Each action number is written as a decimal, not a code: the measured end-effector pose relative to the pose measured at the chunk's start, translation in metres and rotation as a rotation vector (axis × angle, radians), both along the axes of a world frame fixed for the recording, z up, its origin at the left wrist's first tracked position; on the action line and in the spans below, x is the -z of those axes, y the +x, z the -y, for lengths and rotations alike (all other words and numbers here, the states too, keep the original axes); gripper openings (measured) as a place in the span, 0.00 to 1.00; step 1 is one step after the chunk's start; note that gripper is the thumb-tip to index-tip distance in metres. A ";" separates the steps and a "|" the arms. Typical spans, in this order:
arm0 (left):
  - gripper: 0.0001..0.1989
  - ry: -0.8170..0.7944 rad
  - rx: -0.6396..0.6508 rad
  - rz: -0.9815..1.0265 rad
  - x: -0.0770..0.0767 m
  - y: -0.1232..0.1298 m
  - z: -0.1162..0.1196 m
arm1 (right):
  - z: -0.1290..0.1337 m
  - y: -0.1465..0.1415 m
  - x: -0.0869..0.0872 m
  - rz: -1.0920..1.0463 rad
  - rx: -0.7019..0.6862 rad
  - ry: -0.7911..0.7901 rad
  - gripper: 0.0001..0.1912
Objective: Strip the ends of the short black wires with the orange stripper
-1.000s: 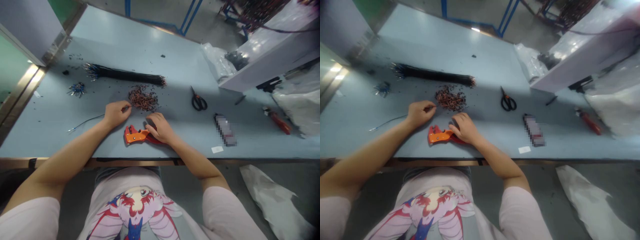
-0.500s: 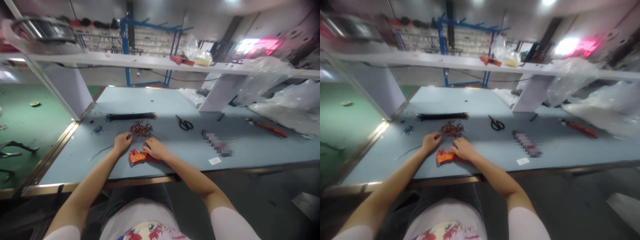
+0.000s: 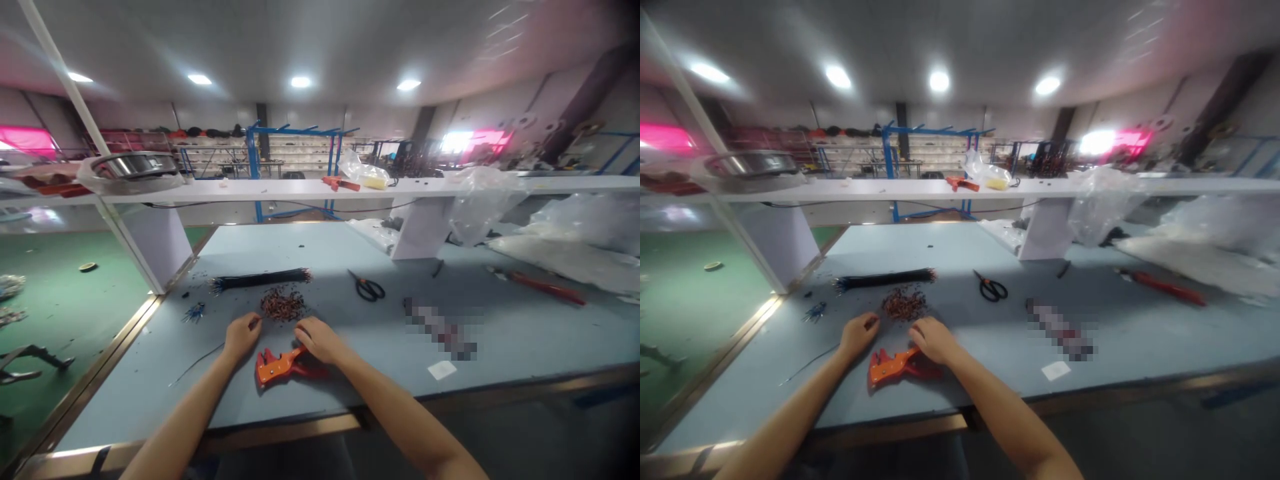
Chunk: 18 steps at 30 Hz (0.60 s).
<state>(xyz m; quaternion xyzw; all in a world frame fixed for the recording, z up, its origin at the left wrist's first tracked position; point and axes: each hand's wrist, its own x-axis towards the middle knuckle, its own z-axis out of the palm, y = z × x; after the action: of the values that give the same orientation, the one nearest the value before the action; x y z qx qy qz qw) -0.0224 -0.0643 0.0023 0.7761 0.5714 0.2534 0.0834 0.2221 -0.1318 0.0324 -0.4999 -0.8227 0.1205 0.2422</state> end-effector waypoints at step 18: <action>0.11 -0.021 0.057 0.167 -0.003 0.004 0.004 | -0.002 0.005 0.000 -0.046 0.024 -0.099 0.17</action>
<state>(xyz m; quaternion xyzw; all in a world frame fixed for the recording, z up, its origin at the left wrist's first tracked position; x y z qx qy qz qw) -0.0179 -0.0680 0.0055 0.7674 0.5427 0.3085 0.1462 0.2276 -0.1294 0.0325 -0.5181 -0.8040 0.1695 0.2374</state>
